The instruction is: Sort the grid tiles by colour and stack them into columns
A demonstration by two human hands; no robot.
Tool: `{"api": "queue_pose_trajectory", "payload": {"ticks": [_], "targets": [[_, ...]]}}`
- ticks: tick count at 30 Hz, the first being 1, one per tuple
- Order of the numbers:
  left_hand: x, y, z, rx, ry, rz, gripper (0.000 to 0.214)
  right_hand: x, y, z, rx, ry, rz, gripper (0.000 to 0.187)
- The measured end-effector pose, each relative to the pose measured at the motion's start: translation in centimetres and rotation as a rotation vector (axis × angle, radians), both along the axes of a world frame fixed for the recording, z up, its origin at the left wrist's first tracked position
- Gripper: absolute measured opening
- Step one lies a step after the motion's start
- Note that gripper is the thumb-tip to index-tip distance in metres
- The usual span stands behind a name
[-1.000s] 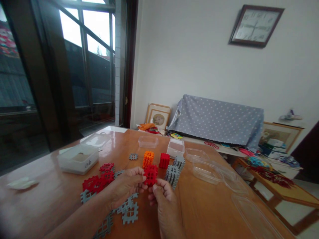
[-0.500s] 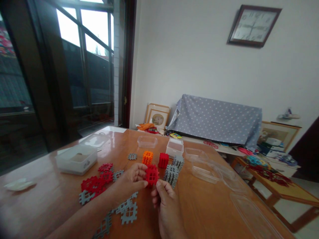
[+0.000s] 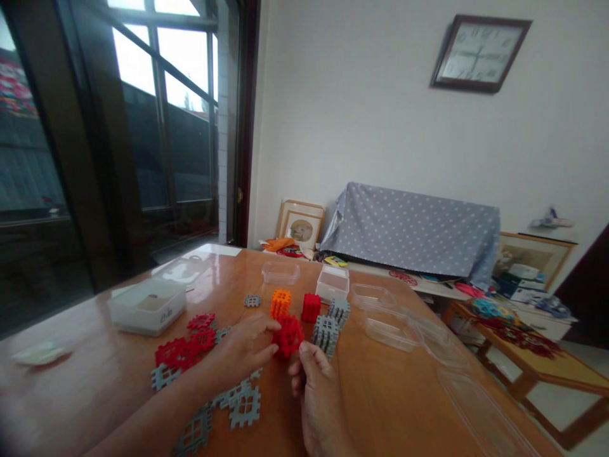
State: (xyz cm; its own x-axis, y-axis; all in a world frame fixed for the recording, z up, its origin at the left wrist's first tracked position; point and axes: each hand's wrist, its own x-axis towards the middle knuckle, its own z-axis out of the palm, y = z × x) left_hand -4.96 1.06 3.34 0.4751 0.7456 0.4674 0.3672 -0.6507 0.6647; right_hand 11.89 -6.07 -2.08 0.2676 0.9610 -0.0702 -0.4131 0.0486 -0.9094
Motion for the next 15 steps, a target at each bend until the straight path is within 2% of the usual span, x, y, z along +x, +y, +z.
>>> {"api": "queue_pose_trajectory", "payload": {"ticks": [2,6,12,15], "targets": [[-0.1,0.3,0.1,0.029,-0.001,0.022,0.012,0.0,0.0,0.0,0.011,0.026,-0.003,0.032],[0.1,0.0,0.2,0.051,-0.02,0.047,0.012,0.0,0.1,0.1,0.028,0.092,0.04,0.032],[1.1,-1.8,0.8,0.161,0.066,0.064,0.039,0.3,0.2,0.1,0.048,0.193,0.038,0.03],[1.5,-2.1,0.8,0.193,0.137,0.063,0.039,0.3,0.2,0.0,0.04,0.235,0.034,0.029]]}}
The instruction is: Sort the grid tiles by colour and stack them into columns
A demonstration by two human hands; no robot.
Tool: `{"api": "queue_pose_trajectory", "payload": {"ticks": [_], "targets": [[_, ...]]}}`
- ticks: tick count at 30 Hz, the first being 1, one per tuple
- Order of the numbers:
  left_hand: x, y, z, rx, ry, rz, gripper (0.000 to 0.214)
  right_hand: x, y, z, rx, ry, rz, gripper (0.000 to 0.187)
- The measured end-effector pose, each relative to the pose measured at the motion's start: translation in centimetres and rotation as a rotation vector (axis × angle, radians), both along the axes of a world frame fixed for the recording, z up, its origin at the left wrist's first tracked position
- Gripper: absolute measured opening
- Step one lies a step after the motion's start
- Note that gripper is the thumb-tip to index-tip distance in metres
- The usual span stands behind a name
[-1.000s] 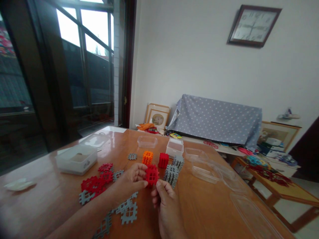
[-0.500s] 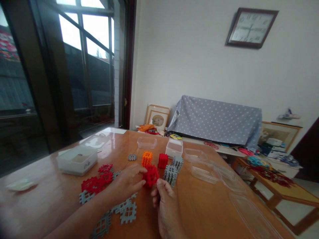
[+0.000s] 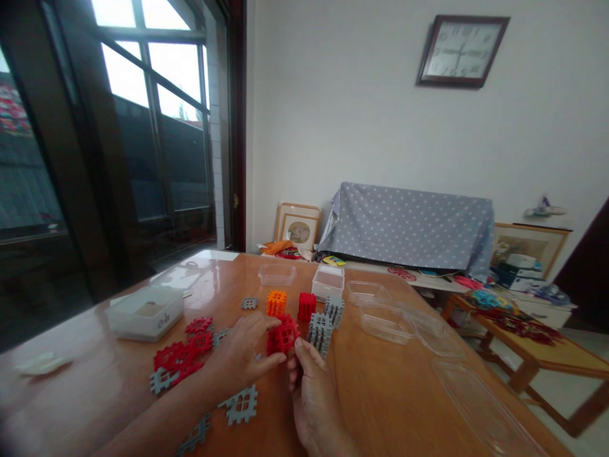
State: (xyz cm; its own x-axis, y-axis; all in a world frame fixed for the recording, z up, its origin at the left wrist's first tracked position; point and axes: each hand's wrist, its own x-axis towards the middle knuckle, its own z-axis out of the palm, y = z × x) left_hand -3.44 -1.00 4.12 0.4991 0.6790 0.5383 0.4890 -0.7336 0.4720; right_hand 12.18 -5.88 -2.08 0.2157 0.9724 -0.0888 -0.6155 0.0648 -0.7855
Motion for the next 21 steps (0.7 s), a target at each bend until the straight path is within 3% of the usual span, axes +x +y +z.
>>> {"api": "queue_pose_trajectory", "payload": {"ticks": [11,15,21], "targets": [[-0.3,0.7,-0.9,0.045,0.058,0.081,0.038,-0.5,-0.3,0.1,0.019,-0.026,0.044,0.03],[-1.2,2.0,-0.1,0.044,0.097,0.071,0.042,-0.5,-0.3,0.3,0.009,-0.094,0.017,0.035],[-2.3,5.3,1.3,-0.118,0.067,0.042,0.045,0.0,0.0,-0.4,-0.057,-0.167,-0.016,0.034]]}}
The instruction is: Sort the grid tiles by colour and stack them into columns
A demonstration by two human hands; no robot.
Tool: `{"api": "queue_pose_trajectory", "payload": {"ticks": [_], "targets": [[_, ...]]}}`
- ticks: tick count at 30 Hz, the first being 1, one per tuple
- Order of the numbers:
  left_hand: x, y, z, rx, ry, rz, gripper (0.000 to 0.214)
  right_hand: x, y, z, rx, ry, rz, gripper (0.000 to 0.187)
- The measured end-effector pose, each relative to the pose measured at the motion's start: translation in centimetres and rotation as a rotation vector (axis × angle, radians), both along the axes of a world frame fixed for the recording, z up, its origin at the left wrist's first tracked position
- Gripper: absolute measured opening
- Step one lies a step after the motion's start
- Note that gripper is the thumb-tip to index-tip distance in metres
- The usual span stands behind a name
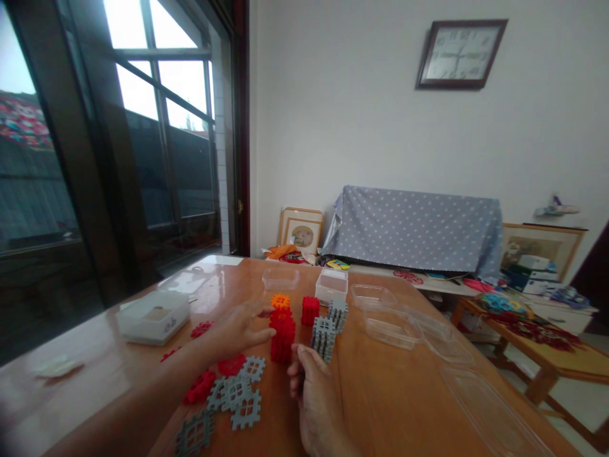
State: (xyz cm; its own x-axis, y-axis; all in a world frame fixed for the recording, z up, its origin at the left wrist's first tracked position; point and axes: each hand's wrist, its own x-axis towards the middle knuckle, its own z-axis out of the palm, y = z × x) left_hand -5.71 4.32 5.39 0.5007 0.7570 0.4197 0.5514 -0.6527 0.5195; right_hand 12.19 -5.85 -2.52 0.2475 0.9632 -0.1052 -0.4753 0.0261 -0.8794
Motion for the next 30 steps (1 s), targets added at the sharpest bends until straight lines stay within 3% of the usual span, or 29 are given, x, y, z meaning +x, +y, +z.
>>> {"api": "queue_pose_trajectory", "payload": {"ticks": [5,13,19,22,25,30], "targets": [[0.1,1.3,0.2,-0.039,0.029,-0.026,0.042,0.3,0.2,-0.5,-0.021,-0.026,0.003,0.031],[0.9,1.4,0.2,-0.013,0.276,0.015,0.046,0.3,0.2,-0.1,-0.055,-0.051,-0.017,0.029],[0.7,1.6,-0.1,-0.026,0.271,0.009,0.051,0.4,0.3,-0.1,-0.042,-0.028,-0.016,0.028],[0.5,1.6,-0.9,-0.052,0.202,0.03,0.058,0.5,0.3,-0.2,-0.019,-0.056,-0.035,0.026],[0.6,1.2,-2.2,-0.095,0.023,0.043,0.048,0.6,0.2,-0.4,-0.017,-0.128,-0.073,0.028],[1.4,-0.8,-4.1,-0.224,-0.285,0.029,0.038,0.3,0.4,-0.5,-0.004,-0.203,-0.11,0.048]]}}
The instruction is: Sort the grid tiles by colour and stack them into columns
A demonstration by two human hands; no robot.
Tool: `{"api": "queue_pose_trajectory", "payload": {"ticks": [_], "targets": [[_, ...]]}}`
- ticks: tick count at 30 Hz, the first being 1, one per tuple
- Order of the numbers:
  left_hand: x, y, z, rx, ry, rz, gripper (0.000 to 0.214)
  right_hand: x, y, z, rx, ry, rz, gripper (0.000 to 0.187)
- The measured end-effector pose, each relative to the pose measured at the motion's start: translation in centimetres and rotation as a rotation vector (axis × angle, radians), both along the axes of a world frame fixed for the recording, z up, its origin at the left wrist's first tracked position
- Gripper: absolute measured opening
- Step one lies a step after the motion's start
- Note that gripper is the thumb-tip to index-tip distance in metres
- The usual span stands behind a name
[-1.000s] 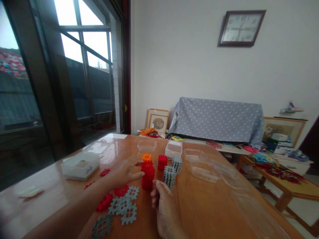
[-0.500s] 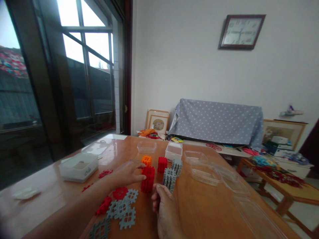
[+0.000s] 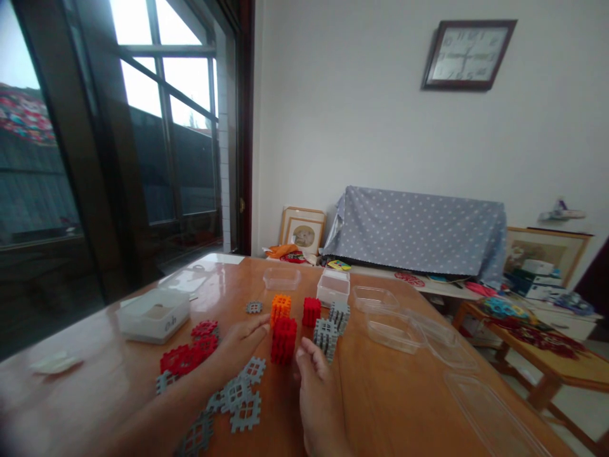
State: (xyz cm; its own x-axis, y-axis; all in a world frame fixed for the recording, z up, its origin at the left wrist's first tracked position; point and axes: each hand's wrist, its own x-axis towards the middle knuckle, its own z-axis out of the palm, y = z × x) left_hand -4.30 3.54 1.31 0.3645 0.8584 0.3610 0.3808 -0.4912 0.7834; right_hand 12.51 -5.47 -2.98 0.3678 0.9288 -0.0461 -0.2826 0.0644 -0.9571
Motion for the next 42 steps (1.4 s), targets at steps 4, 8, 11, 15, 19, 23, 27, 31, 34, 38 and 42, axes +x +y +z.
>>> {"api": "queue_pose_trajectory", "payload": {"ticks": [4,8,11,15,19,23,27,31,34,38,42], "targets": [[0.9,-1.4,-0.8,-0.114,-0.126,0.003,0.039,-0.4,0.3,0.0,0.028,0.009,0.032,0.062],[0.7,-1.6,-1.4,-0.217,-0.224,0.09,0.043,-0.2,0.3,-0.4,-0.014,-0.043,0.011,0.066],[-0.6,-0.5,-1.8,-0.174,-0.176,0.096,0.044,0.2,0.4,-1.0,-0.029,-0.057,0.013,0.064],[-3.9,1.8,-1.8,-0.014,0.148,0.291,0.046,0.2,0.7,-1.7,-0.016,-0.047,0.037,0.062],[-8.1,3.6,-1.6,0.029,0.45,0.56,0.048,0.0,0.6,-1.7,-0.021,-0.04,0.047,0.058],[-10.8,4.0,-2.0,-0.015,0.619,0.706,0.041,-0.4,0.3,-1.2,-0.037,-0.076,0.07,0.053],[-11.4,4.0,-2.5,-0.05,0.737,0.728,0.034,-0.6,0.0,-0.7,-0.042,-0.118,0.088,0.046],[-11.2,4.2,-2.6,-0.056,0.777,0.702,0.029,-0.5,0.0,-0.8,-0.035,-0.111,0.084,0.044],[-11.0,4.3,-2.1,-0.021,0.774,0.695,0.029,-0.4,0.1,-1.0,-0.037,-0.11,0.071,0.043],[-9.8,3.4,-1.0,0.122,0.692,0.637,0.039,-0.3,0.0,-0.9,-0.032,-0.138,0.047,0.037],[-6.7,1.1,-0.3,0.397,0.426,0.406,0.048,-0.8,-0.6,0.0,-0.018,-0.153,0.072,0.033]]}}
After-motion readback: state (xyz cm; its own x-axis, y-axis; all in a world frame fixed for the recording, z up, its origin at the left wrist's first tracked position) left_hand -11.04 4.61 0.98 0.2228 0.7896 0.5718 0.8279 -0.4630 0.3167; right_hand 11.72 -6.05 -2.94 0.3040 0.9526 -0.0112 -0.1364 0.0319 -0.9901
